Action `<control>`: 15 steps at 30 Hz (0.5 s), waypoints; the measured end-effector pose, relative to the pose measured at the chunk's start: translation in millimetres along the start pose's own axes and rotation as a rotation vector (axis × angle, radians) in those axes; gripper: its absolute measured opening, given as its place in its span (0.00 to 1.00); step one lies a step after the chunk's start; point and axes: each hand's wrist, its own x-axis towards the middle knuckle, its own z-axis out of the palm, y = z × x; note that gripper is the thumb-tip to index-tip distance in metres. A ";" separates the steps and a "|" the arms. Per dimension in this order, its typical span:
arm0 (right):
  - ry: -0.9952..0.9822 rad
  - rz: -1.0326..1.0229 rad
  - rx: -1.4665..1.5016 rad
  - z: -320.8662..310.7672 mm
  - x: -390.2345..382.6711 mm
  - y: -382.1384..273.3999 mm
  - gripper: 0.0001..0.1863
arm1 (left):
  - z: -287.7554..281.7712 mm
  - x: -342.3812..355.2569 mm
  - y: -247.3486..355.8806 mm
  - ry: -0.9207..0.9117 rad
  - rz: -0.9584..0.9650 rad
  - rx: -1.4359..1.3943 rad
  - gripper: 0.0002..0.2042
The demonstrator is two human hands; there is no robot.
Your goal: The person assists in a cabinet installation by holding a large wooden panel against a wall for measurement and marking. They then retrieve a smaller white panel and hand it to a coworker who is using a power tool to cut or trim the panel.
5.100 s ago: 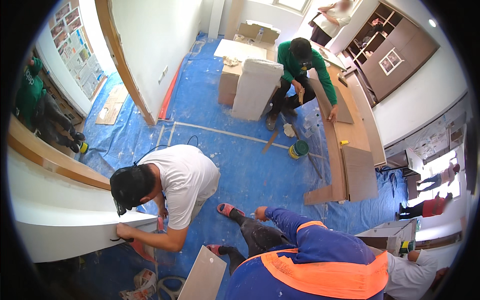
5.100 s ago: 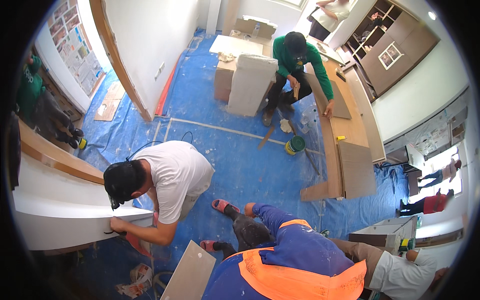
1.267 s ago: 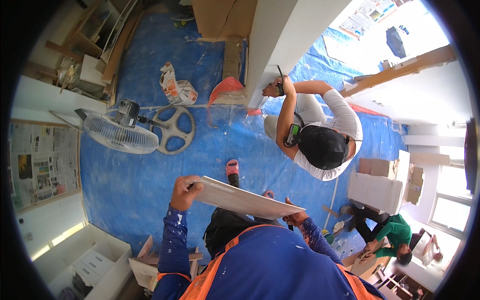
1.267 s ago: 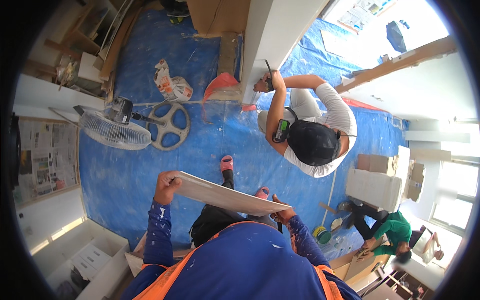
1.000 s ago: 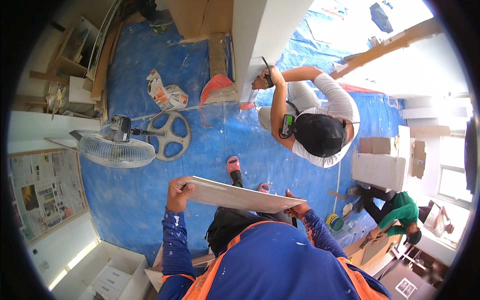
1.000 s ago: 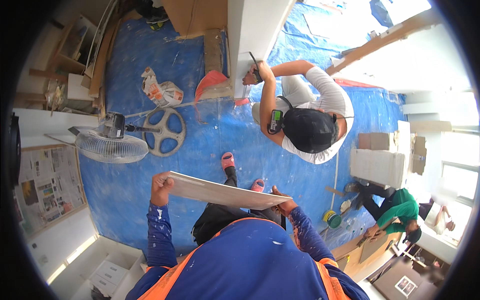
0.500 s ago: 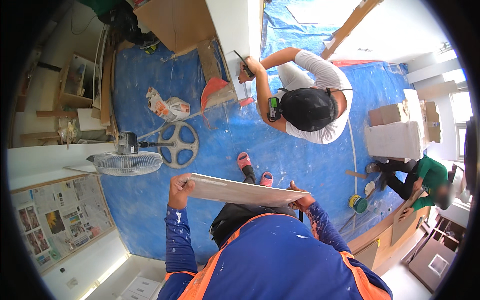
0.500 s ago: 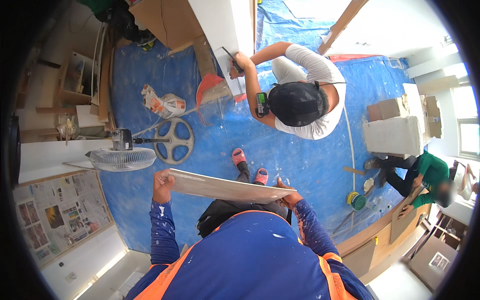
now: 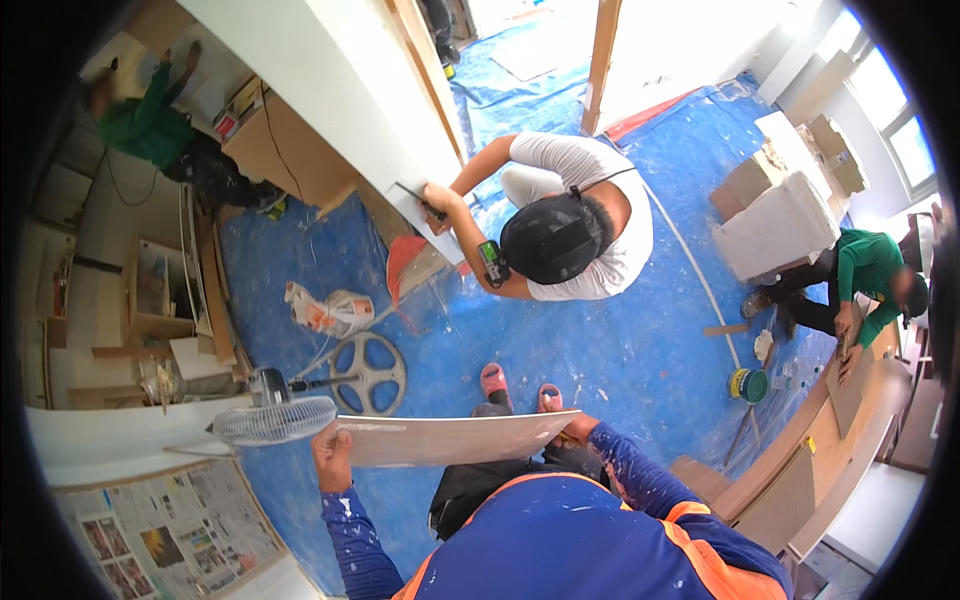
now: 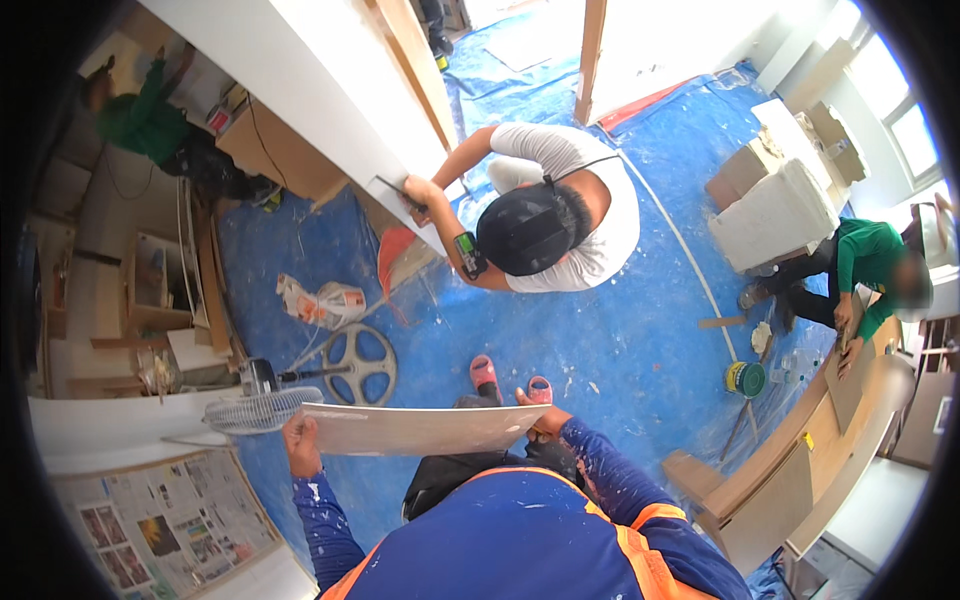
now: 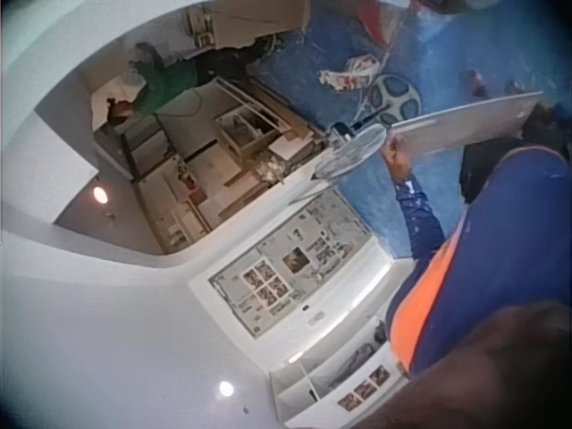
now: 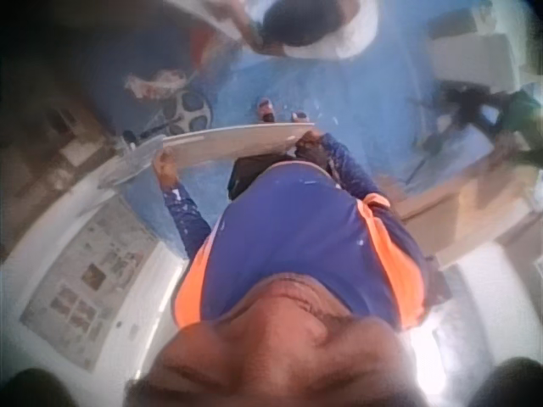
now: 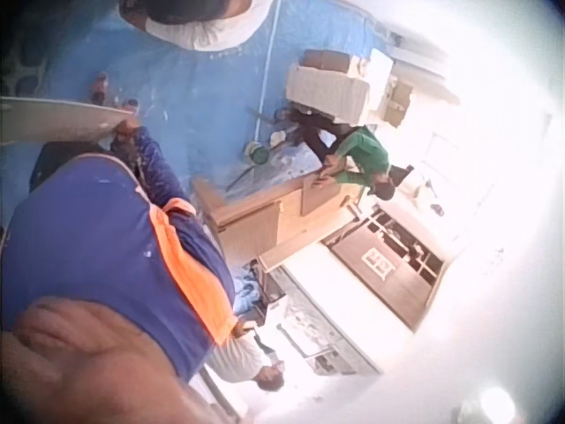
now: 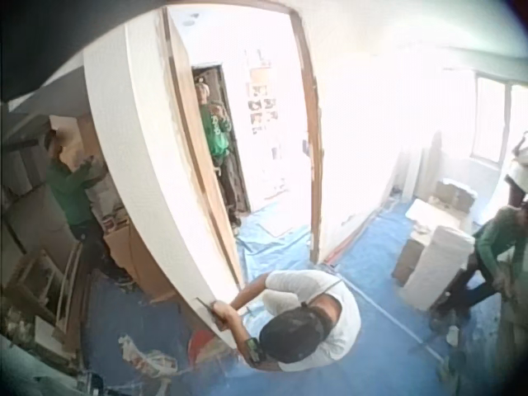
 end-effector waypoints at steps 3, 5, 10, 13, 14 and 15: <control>-0.011 0.022 0.173 18.4 -9.3 -12.7 0.42 | -15.1 10.7 -4.0 -0.035 -0.001 0.078 0.19; -0.049 -0.011 0.326 29.7 -16.6 -24.8 0.38 | -16.4 24.4 -1.3 -0.065 0.013 0.117 0.19; 0.038 0.007 0.530 53.4 15.9 -25.8 0.35 | -6.8 77.7 5.2 -0.121 0.016 0.339 0.18; 0.064 0.028 0.492 68.6 41.6 -13.4 0.33 | -25.0 118.0 -56.9 -0.204 -0.084 0.350 0.19; 0.073 0.032 0.483 75.1 47.7 -10.3 0.33 | -27.7 130.7 -77.7 -0.201 -0.118 0.353 0.19; 0.090 0.023 0.499 84.5 52.3 -13.1 0.28 | -29.6 143.2 -97.4 -0.200 -0.149 0.360 0.19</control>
